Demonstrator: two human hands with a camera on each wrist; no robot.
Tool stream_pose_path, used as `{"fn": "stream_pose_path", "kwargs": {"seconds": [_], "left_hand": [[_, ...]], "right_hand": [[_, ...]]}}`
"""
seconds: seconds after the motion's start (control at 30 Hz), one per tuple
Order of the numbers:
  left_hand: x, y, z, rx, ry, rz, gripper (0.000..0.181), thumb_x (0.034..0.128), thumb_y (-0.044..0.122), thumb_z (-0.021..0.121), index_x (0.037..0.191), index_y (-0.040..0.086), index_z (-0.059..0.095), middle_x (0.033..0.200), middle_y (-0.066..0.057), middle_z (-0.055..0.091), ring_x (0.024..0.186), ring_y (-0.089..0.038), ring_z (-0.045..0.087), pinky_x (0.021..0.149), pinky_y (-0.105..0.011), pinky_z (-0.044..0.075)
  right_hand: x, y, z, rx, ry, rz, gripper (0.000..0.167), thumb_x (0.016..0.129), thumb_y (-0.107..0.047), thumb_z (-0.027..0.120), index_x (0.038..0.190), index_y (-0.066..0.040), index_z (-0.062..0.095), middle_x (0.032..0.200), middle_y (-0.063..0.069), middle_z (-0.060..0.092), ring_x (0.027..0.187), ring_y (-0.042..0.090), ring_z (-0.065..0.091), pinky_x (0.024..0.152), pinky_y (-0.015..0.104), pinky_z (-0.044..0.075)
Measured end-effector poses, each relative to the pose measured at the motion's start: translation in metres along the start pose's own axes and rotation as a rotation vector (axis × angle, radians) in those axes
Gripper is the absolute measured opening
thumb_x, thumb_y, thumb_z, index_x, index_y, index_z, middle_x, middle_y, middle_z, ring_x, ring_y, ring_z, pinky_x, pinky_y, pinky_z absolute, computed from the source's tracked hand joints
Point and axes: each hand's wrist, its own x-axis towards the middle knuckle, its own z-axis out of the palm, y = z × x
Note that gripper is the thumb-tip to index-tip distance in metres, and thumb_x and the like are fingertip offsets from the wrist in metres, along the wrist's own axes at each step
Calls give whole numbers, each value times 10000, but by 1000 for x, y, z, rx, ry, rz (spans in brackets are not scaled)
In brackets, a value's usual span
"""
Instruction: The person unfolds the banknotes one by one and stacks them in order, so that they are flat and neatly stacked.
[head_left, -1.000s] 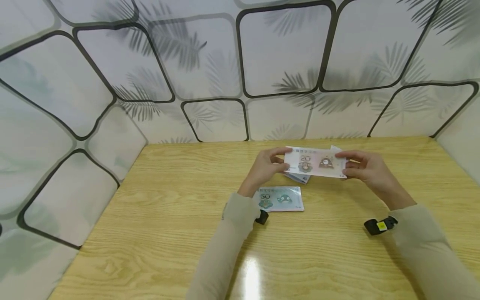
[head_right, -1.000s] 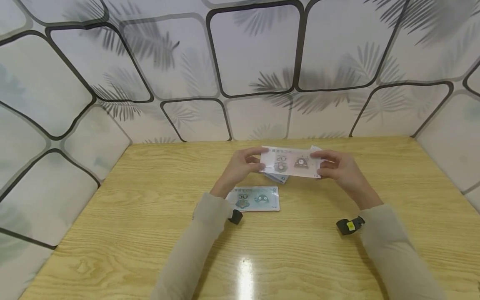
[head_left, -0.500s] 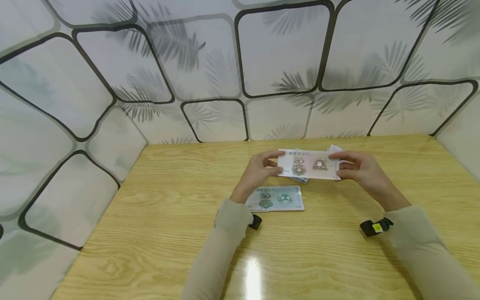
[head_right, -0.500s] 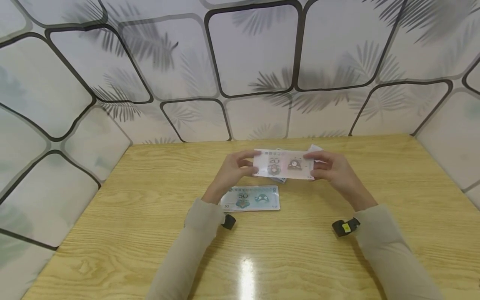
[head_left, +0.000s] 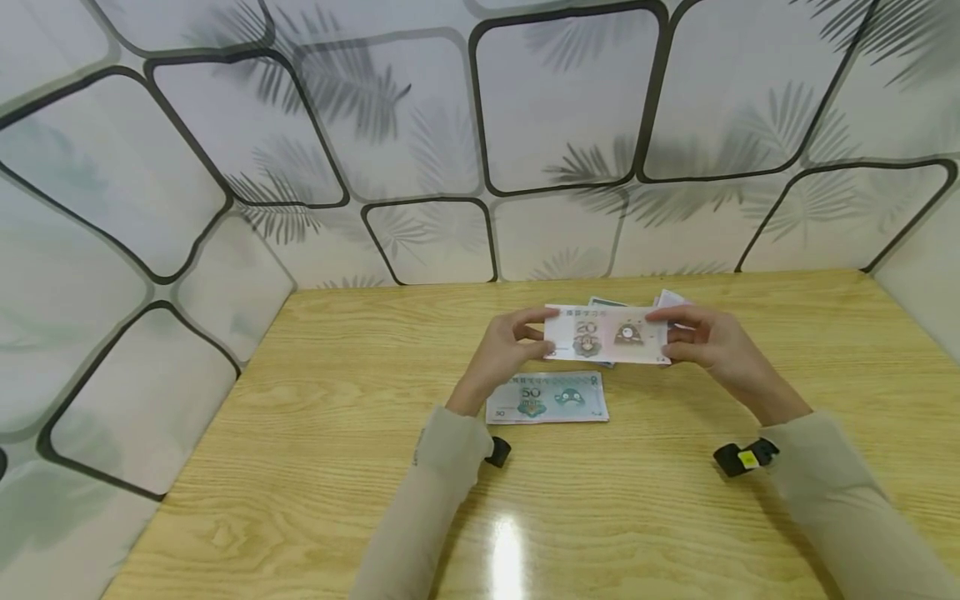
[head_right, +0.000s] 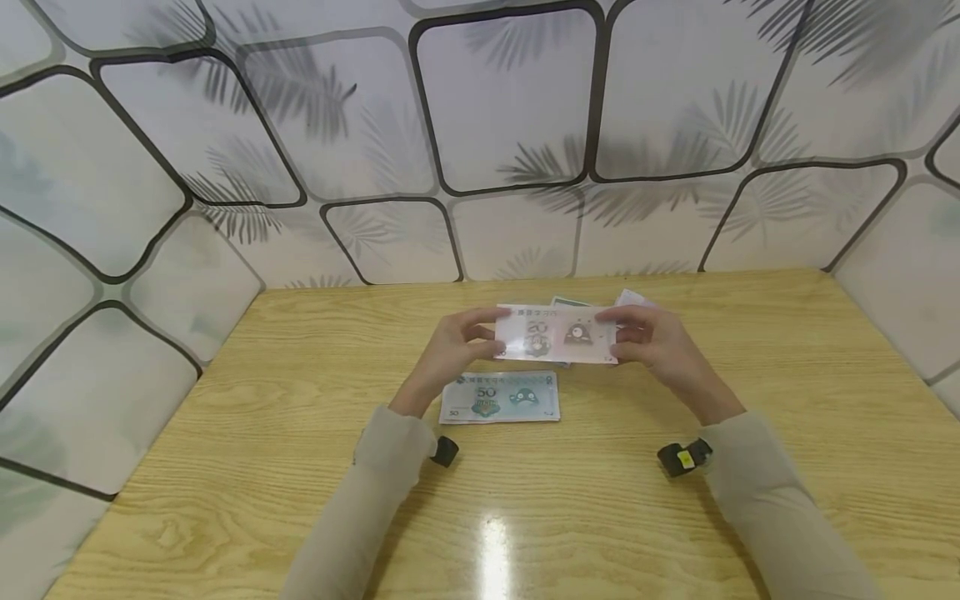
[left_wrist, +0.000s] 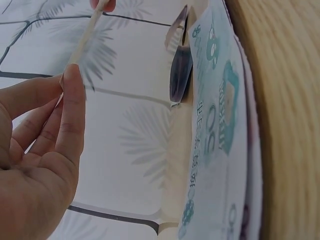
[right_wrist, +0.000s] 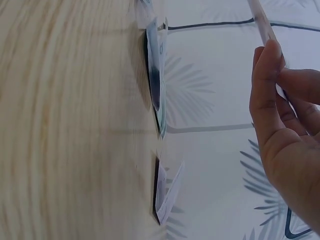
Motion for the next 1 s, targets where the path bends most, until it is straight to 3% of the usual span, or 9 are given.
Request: {"fn": "stream_pose_path", "kwargs": {"seconds": [0.3, 0.5, 0.67, 0.77, 0.87, 1.0], "left_hand": [[-7, -1, -6, 25, 9, -4, 459, 924, -56, 689, 1367, 56, 639, 1395, -116, 583, 1008, -221, 642, 811, -342, 605], [-14, -1, -11, 44, 19, -13, 467, 919, -41, 703, 1369, 71, 641, 1393, -106, 585, 1040, -230, 635, 786, -289, 585], [-19, -1, -15, 32, 18, -22, 464, 922, -48, 698, 1369, 58, 637, 1405, -116, 573, 1046, -240, 626, 795, -301, 591], [-22, -2, -16, 25, 21, -33, 462, 921, -57, 695, 1366, 50, 637, 1405, -120, 574, 1033, -233, 628, 821, -373, 603], [-25, -3, -16, 19, 26, -44, 464, 921, -55, 694, 1370, 47, 633, 1385, -129, 579, 1010, -223, 639, 830, -433, 600], [-30, -3, -17, 18, 38, -60, 469, 913, -61, 698, 1366, 41, 635, 1322, -141, 609, 982, -210, 640, 798, -356, 599]], "right_hand": [[1, 0, 6, -77, -4, -2, 363, 916, 189, 597, 1265, 91, 620, 1146, 3, 595, 864, 111, 653, 668, 258, 595], [3, 0, 11, -48, -22, -17, 361, 919, 188, 593, 1260, 78, 632, 1163, 8, 589, 867, 111, 656, 669, 265, 596], [7, 1, 16, 42, -67, -54, 407, 907, 218, 572, 1228, -6, 686, 1178, 0, 610, 856, 117, 663, 668, 258, 597], [8, 2, 18, 72, -85, -63, 421, 899, 231, 562, 1216, -12, 696, 1203, -6, 606, 852, 116, 664, 667, 257, 598], [8, 3, 21, 55, -79, -44, 404, 899, 224, 564, 1218, 9, 688, 1214, -5, 583, 846, 113, 656, 667, 253, 597], [7, 3, 24, 16, -78, -13, 351, 922, 191, 573, 1231, 48, 658, 1196, 9, 569, 836, 111, 635, 671, 256, 595]]}}
